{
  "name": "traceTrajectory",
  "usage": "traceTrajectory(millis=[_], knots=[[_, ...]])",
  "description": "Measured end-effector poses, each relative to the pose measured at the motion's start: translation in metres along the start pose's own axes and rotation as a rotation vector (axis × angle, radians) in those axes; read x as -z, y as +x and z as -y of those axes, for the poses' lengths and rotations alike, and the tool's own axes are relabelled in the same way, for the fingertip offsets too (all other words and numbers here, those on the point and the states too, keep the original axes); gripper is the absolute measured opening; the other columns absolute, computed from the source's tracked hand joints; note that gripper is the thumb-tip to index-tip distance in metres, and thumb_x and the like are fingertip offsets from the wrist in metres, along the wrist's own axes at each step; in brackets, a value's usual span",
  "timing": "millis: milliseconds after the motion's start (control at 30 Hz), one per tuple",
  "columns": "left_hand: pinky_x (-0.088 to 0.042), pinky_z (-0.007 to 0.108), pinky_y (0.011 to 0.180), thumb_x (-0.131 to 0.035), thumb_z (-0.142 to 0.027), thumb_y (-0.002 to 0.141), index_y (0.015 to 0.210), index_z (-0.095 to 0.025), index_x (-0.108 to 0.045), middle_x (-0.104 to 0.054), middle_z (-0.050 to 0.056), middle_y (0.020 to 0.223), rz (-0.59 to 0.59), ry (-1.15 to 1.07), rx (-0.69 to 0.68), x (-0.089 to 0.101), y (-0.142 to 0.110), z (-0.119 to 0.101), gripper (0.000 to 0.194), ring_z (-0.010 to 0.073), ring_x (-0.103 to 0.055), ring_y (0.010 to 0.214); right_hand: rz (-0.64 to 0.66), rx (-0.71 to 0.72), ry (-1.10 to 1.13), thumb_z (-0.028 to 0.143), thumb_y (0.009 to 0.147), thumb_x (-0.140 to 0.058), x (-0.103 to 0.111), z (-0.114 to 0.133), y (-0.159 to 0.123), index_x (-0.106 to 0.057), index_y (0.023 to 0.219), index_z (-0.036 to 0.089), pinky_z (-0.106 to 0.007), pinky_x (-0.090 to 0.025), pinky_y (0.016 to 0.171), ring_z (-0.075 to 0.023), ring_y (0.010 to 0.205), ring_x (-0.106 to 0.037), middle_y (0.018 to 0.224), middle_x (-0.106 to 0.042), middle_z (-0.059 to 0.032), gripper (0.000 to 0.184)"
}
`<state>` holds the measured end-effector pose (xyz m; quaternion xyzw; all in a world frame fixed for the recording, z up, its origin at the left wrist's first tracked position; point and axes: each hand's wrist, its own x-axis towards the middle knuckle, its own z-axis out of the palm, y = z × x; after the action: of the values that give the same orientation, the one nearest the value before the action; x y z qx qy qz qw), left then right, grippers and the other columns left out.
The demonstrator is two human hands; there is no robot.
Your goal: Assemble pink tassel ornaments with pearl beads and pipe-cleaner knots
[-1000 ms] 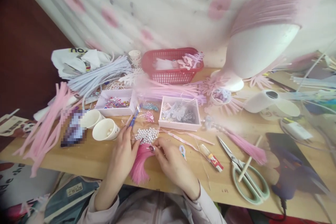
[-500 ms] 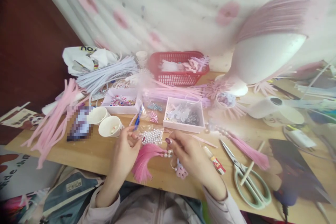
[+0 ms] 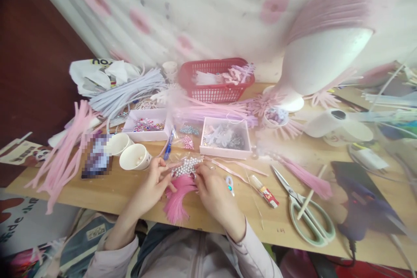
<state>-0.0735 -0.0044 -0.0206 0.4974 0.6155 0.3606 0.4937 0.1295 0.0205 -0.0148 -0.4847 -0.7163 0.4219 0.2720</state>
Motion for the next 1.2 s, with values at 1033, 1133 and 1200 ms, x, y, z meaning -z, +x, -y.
traceTrajectory(millis=[1033,1133,1200], knots=[[-0.059,0.034,0.069,-0.04,-0.011,0.08,0.108,-0.02,-0.08,-0.077,0.01,0.127,0.122,0.663,-0.112,0.034,0.004,-0.034,0.05,0.0121,-0.065,0.045,0.04,-0.034,-0.02,0.008,0.097,-0.047,-0.004,-0.004,0.001,-0.051,0.082,0.022,-0.033,-0.042,0.076,-0.0206,0.082,-0.06,0.09,-0.068,-0.0061,0.021],[-0.057,0.036,0.069,-0.04,-0.011,0.086,0.097,-0.019,-0.081,-0.081,0.012,0.111,0.12,0.828,-0.179,0.028,0.012,-0.036,0.043,0.0193,-0.07,0.058,0.039,-0.041,-0.022,0.009,0.098,-0.048,-0.004,-0.003,0.0,-0.052,0.083,0.022,-0.033,-0.041,0.075,-0.0211,0.082,-0.061,0.09,-0.069,-0.007,0.02],[-0.056,0.04,0.076,-0.047,-0.016,0.089,0.087,-0.018,-0.08,-0.081,0.014,0.101,0.093,0.873,-0.197,0.024,0.018,-0.035,0.033,0.0273,-0.074,0.076,0.036,-0.043,-0.017,0.01,0.098,-0.047,-0.005,-0.004,0.001,-0.052,0.083,0.022,-0.033,-0.04,0.075,-0.0213,0.082,-0.061,0.091,-0.07,-0.0076,0.02]])
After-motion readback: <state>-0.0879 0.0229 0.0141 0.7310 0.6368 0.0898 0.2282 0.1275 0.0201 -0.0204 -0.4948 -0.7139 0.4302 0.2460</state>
